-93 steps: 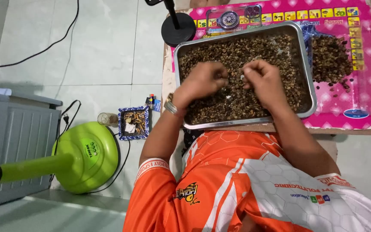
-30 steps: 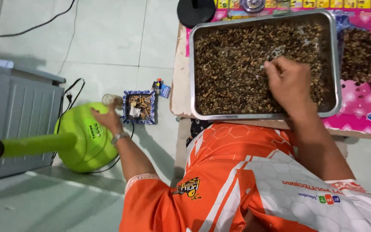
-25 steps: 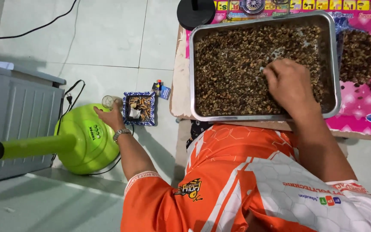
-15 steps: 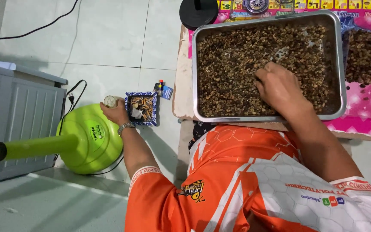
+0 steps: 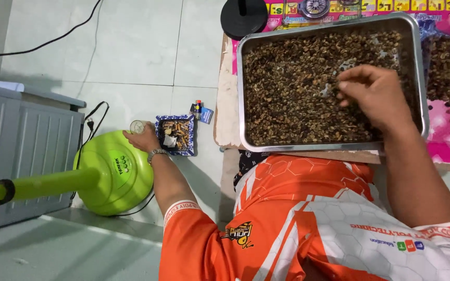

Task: Manually sorting coffee beans by picking out defects from a tray and placing them in a separate pile.

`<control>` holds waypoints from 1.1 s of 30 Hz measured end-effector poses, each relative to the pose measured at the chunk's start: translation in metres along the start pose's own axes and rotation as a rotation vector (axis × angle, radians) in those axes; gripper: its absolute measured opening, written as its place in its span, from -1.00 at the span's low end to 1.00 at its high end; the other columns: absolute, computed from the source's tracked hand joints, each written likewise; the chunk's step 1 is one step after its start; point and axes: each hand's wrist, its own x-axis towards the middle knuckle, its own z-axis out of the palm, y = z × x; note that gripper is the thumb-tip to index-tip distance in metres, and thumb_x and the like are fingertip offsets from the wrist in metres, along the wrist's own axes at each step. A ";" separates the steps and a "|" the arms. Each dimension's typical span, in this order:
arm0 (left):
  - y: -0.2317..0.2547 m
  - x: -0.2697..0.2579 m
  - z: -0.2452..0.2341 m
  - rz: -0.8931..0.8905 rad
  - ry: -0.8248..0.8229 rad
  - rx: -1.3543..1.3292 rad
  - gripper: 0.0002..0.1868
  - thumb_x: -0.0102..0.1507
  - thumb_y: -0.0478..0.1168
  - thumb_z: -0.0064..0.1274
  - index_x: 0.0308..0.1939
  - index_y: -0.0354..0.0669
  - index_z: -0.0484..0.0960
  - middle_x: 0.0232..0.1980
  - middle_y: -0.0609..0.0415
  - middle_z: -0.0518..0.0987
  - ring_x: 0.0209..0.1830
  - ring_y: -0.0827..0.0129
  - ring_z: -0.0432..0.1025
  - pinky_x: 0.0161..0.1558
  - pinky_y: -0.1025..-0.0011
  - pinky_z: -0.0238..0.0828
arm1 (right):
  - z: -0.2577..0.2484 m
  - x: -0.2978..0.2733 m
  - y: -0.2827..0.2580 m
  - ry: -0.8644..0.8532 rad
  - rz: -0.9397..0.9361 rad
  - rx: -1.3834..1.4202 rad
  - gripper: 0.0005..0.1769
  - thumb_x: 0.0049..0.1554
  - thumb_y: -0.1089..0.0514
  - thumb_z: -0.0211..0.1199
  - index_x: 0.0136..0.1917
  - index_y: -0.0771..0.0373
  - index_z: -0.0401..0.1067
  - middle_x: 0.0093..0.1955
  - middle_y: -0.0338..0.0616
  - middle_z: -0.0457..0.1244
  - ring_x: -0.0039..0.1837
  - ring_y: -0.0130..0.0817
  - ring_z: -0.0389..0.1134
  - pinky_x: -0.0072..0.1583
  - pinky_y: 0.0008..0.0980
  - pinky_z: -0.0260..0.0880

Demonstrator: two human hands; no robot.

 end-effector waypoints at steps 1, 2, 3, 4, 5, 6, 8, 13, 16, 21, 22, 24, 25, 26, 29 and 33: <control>-0.002 0.001 -0.001 -0.002 0.002 0.002 0.07 0.08 -0.13 0.44 0.51 -0.28 0.09 0.33 -0.41 0.37 0.29 -0.20 0.38 0.29 -0.02 0.39 | 0.002 -0.001 0.004 -0.003 0.000 0.000 -0.82 0.27 0.44 0.20 0.16 0.44 0.46 -0.10 0.06 0.35 -0.19 -0.30 0.37 -0.10 -0.41 0.47; -0.001 0.002 -0.001 -0.018 -0.020 0.016 0.06 0.11 -0.12 0.43 0.52 -0.27 0.07 0.36 -0.39 0.34 0.33 -0.21 0.33 0.32 -0.05 0.33 | 0.004 -0.002 0.007 0.081 -0.098 -0.388 -0.76 0.21 0.35 0.28 0.17 0.37 0.53 -0.04 0.07 0.36 -0.09 -0.18 0.36 0.02 -0.22 0.42; -0.001 0.004 -0.001 -0.034 -0.043 0.030 0.05 0.14 -0.11 0.42 0.53 -0.25 0.05 0.39 -0.37 0.32 0.38 -0.21 0.28 0.35 -0.08 0.27 | 0.005 -0.002 0.010 0.161 -0.199 -0.773 -0.70 0.16 0.26 0.37 0.18 0.30 0.60 0.02 0.08 0.37 0.02 -0.06 0.35 0.14 -0.04 0.37; -0.006 0.010 0.004 -0.033 -0.045 0.035 0.05 0.14 -0.11 0.42 0.53 -0.25 0.05 0.39 -0.37 0.32 0.38 -0.21 0.28 0.35 -0.08 0.27 | 0.008 -0.003 0.012 0.160 -0.193 -0.773 -0.70 0.16 0.26 0.37 0.18 0.30 0.60 0.02 0.08 0.37 0.02 -0.06 0.35 0.14 -0.04 0.37; -0.011 0.016 0.009 -0.054 -0.026 0.012 0.06 0.11 -0.11 0.44 0.51 -0.24 0.08 0.36 -0.36 0.35 0.33 -0.19 0.34 0.32 -0.03 0.34 | 0.011 -0.004 0.014 0.155 -0.253 -0.877 -0.59 0.17 0.13 0.41 0.25 0.33 0.58 -0.01 0.10 0.35 0.04 -0.02 0.33 0.14 -0.02 0.37; -0.017 0.022 0.014 -0.078 -0.005 -0.012 0.06 0.08 -0.11 0.46 0.50 -0.22 0.11 0.33 -0.36 0.39 0.29 -0.16 0.40 0.28 0.02 0.41 | 0.013 -0.004 0.016 0.148 -0.315 -0.982 -0.46 0.17 0.01 0.45 0.32 0.37 0.57 -0.04 0.12 0.32 0.06 0.03 0.31 0.14 0.00 0.37; -0.023 0.023 0.017 -0.075 -0.004 -0.023 0.02 0.06 -0.12 0.43 0.48 -0.23 0.16 0.30 -0.33 0.42 0.24 -0.14 0.44 0.25 0.07 0.45 | 0.015 0.000 0.023 0.121 -0.312 -1.038 -0.52 0.17 0.05 0.43 0.26 0.39 0.57 -0.08 0.11 0.32 -0.02 -0.01 0.33 0.08 -0.04 0.42; -0.040 0.037 0.033 -0.064 0.025 -0.026 -0.13 -0.03 -0.12 0.39 0.30 -0.23 0.35 0.12 -0.21 0.54 0.06 -0.04 0.54 0.08 0.15 0.54 | 0.019 -0.002 0.012 -0.011 -0.307 -0.971 -0.78 0.20 0.27 0.30 0.13 0.34 0.56 0.04 0.06 0.38 -0.11 -0.01 0.42 0.03 -0.06 0.51; -0.048 0.043 0.037 -0.053 0.051 -0.026 -0.17 -0.05 -0.10 0.45 0.24 -0.19 0.41 0.11 -0.18 0.59 0.03 -0.01 0.56 0.09 0.19 0.56 | 0.022 -0.004 0.009 0.004 -0.379 -0.978 -0.77 0.13 0.33 0.36 0.09 0.34 0.59 -0.04 0.04 0.40 -0.19 -0.06 0.40 -0.01 -0.11 0.52; -0.060 0.054 0.047 -0.114 -0.005 -0.067 -0.19 -0.02 -0.12 0.40 0.28 -0.07 0.39 0.19 -0.16 0.56 0.12 -0.01 0.53 0.13 0.22 0.53 | 0.022 -0.006 0.012 0.081 -0.432 -0.924 -0.80 0.20 0.23 0.38 0.11 0.30 0.60 -0.04 0.00 0.38 -0.18 -0.05 0.37 -0.08 -0.12 0.43; -0.055 0.050 0.043 -0.111 -0.006 -0.067 -0.19 -0.02 -0.12 0.40 0.28 -0.07 0.39 0.19 -0.16 0.56 0.12 -0.01 0.53 0.13 0.22 0.53 | 0.022 -0.004 0.016 0.085 -0.430 -0.923 -0.80 0.20 0.23 0.38 0.11 0.30 0.60 -0.04 0.00 0.38 -0.18 -0.05 0.37 -0.08 -0.12 0.43; -0.045 0.043 0.034 -0.135 -0.032 -0.111 -0.20 -0.02 -0.16 0.42 0.26 -0.08 0.39 0.18 -0.12 0.57 0.13 0.05 0.53 0.17 0.27 0.52 | 0.023 0.000 0.023 0.074 -0.338 -0.988 -0.62 0.25 0.02 0.39 0.25 0.27 0.58 -0.01 0.01 0.30 -0.14 -0.15 0.34 -0.02 -0.12 0.46; -0.045 0.039 0.030 -0.132 -0.033 -0.110 -0.20 -0.02 -0.16 0.42 0.26 -0.08 0.39 0.18 -0.12 0.57 0.13 0.05 0.53 0.17 0.27 0.52 | 0.024 0.000 0.018 0.076 -0.336 -0.987 -0.62 0.25 0.02 0.39 0.25 0.27 0.58 -0.01 0.01 0.30 -0.14 -0.15 0.34 -0.02 -0.12 0.46; -0.041 0.037 0.028 -0.130 -0.026 -0.111 -0.26 0.00 -0.17 0.40 0.22 -0.11 0.42 0.14 -0.13 0.59 0.08 0.08 0.56 0.13 0.31 0.55 | 0.025 0.001 0.014 0.009 -0.238 -1.043 -0.55 0.24 -0.08 0.34 0.28 0.23 0.55 0.00 0.01 0.31 -0.10 -0.13 0.37 0.04 -0.07 0.48; -0.032 0.031 0.017 -0.110 -0.029 -0.084 -0.35 0.07 -0.13 0.37 0.16 -0.16 0.42 0.05 -0.14 0.59 -0.03 0.11 0.59 -0.02 0.35 0.64 | 0.026 0.003 0.014 -0.035 -0.187 -1.094 -0.49 0.23 -0.15 0.30 0.30 0.22 0.51 0.02 0.00 0.33 -0.08 -0.11 0.41 0.05 -0.06 0.51; -0.025 0.031 0.001 -0.049 0.003 -0.159 -0.38 0.16 -0.21 0.34 0.15 -0.31 0.31 -0.04 -0.21 0.56 -0.25 0.15 0.67 -0.27 0.48 0.80 | 0.026 0.001 0.018 0.016 -0.299 -1.074 -0.58 0.22 -0.06 0.34 0.17 0.31 0.53 -0.07 -0.03 0.32 -0.17 -0.11 0.38 -0.06 -0.10 0.50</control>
